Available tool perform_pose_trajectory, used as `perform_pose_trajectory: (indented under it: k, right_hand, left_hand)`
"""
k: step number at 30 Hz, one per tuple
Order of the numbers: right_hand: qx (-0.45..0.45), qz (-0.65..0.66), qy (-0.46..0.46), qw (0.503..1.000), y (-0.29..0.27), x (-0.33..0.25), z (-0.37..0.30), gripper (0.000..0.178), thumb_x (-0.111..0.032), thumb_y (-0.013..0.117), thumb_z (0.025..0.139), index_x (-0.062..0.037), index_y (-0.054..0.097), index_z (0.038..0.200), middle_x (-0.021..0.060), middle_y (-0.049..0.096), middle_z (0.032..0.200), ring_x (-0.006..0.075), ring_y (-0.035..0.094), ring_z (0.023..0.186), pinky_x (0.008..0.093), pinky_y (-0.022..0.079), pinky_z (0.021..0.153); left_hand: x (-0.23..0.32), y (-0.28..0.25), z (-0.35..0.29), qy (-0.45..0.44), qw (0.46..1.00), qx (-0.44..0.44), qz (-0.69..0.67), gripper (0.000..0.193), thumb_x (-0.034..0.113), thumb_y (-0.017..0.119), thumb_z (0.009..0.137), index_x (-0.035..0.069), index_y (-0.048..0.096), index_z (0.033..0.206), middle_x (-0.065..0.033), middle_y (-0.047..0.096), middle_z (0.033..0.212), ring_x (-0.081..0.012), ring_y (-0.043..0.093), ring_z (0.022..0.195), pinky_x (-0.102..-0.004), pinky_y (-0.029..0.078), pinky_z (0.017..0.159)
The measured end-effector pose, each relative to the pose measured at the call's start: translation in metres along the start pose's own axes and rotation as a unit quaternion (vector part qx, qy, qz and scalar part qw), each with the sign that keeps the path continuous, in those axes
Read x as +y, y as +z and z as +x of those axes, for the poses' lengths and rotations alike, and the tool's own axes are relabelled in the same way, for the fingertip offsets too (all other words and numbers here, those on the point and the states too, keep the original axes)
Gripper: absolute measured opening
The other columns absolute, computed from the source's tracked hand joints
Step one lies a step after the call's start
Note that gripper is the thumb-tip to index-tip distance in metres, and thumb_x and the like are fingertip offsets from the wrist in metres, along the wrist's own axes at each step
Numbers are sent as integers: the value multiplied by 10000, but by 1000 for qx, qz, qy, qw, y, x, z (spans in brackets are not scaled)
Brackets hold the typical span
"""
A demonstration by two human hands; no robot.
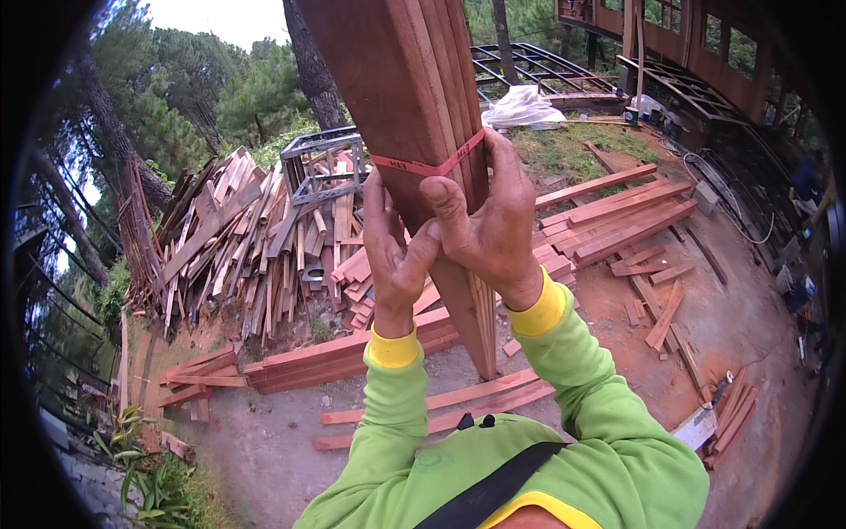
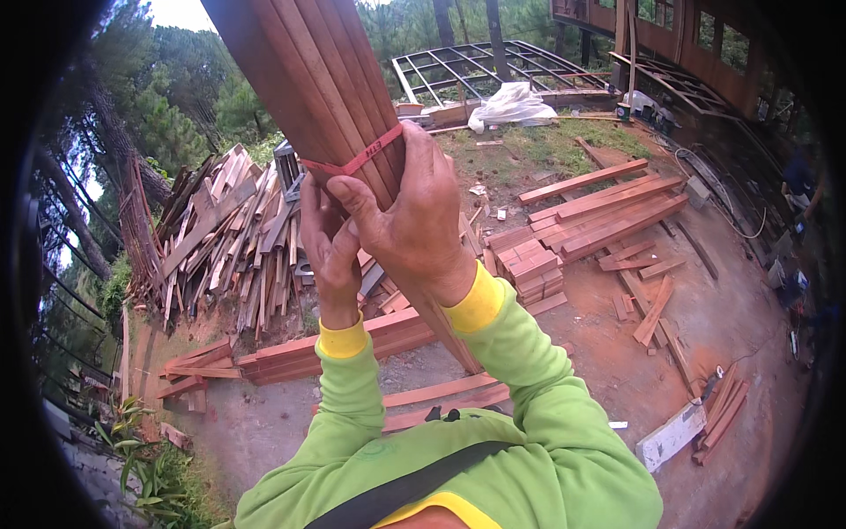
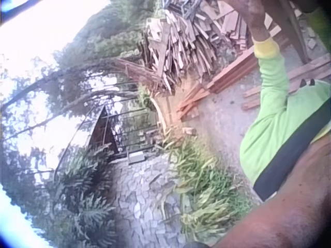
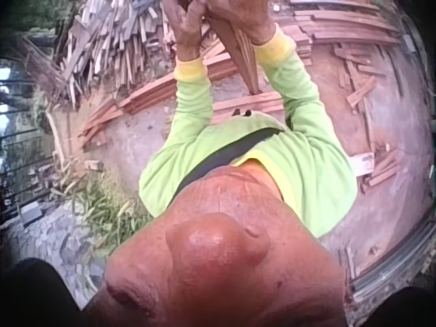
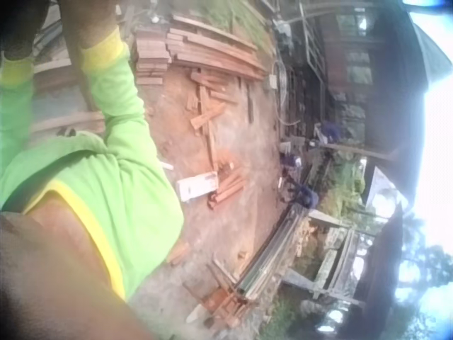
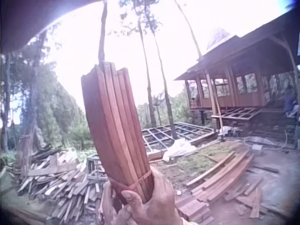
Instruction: The person organizes reddish-brown wooden planks in an outdoor area. They pick up planks, align them, and stack them into neat piles, occasionally using red plastic straps to bundle them together.
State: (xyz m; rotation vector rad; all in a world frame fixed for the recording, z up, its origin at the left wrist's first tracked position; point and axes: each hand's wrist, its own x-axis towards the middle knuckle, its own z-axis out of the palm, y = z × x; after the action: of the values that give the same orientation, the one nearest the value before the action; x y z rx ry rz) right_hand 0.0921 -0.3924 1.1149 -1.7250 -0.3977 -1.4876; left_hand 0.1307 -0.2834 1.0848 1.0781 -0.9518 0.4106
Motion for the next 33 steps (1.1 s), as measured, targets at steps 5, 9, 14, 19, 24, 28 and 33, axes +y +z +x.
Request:
perform_pose_trajectory:
  k: [5, 9, 14, 19, 24, 28, 33]
  right_hand:
    - [-74, 185, -35, 979, 9, 18, -5, 424, -315, 579, 948, 60, 542, 1142, 239, 623, 1067, 395, 615, 1019, 400, 473, 881]
    - [-142, 297, -64, 942, 29, 22, 12, 609, -418, 629, 904, 37, 454, 1268, 268, 481, 1310, 334, 506, 1223, 392, 408, 1001]
    - [-249, 503, 84, 823, 46, 18, 35, 1136, -527, 786, 699, 15, 171, 1485, 231, 371, 1426, 294, 442, 1282, 390, 363, 1051]
    - [-346, 478, 153, 793, 39, 41, 57, 1016, -487, 834, 650, 102, 401, 1357, 211, 522, 1298, 256, 506, 1221, 367, 373, 1060]
    - [-314, 448, 120, 829, 39, 35, 49, 1033, -546, 831, 655, 132, 420, 1316, 202, 552, 1254, 239, 530, 1180, 361, 407, 1033]
    - [-315, 496, 122, 800, 49, 40, 47, 1026, -609, 776, 685, 128, 432, 1309, 188, 563, 1243, 233, 528, 1178, 345, 413, 1019]
    - [-396, 640, 176, 634, 78, 71, 33, 710, -470, 702, 820, 66, 533, 1253, 114, 595, 1221, 178, 565, 1083, 297, 442, 926]
  left_hand:
    - [6, -23, 9, -46, 999, 0, -14, 851, 280, 862, 682, -19, 390, 1323, -134, 535, 1217, -239, 557, 1116, -342, 464, 964]
    - [15, -51, 12, -176, 972, -36, -152, 729, 175, 859, 610, -44, 516, 1215, -124, 631, 1065, -228, 640, 968, -332, 536, 872]
    - [22, -53, -1, -243, 962, -4, -127, 707, 101, 823, 577, -39, 525, 1203, -115, 629, 1033, -213, 637, 928, -331, 535, 841]
    - [17, -12, -1, 0, 981, 95, 171, 770, 226, 921, 608, -19, 489, 1197, -107, 630, 1061, -175, 631, 925, -319, 535, 829]
    - [34, -8, 7, -126, 970, 131, 162, 696, 182, 902, 586, -14, 533, 1142, -62, 661, 988, -137, 645, 872, -274, 537, 760]
    - [30, -19, 5, -103, 969, 129, 181, 577, 110, 842, 585, -18, 556, 1069, -59, 660, 920, -125, 639, 792, -271, 538, 723]
    - [31, -17, -1, -102, 972, 132, 163, 565, 109, 838, 576, -20, 554, 1046, -57, 642, 890, -115, 617, 764, -276, 534, 711]
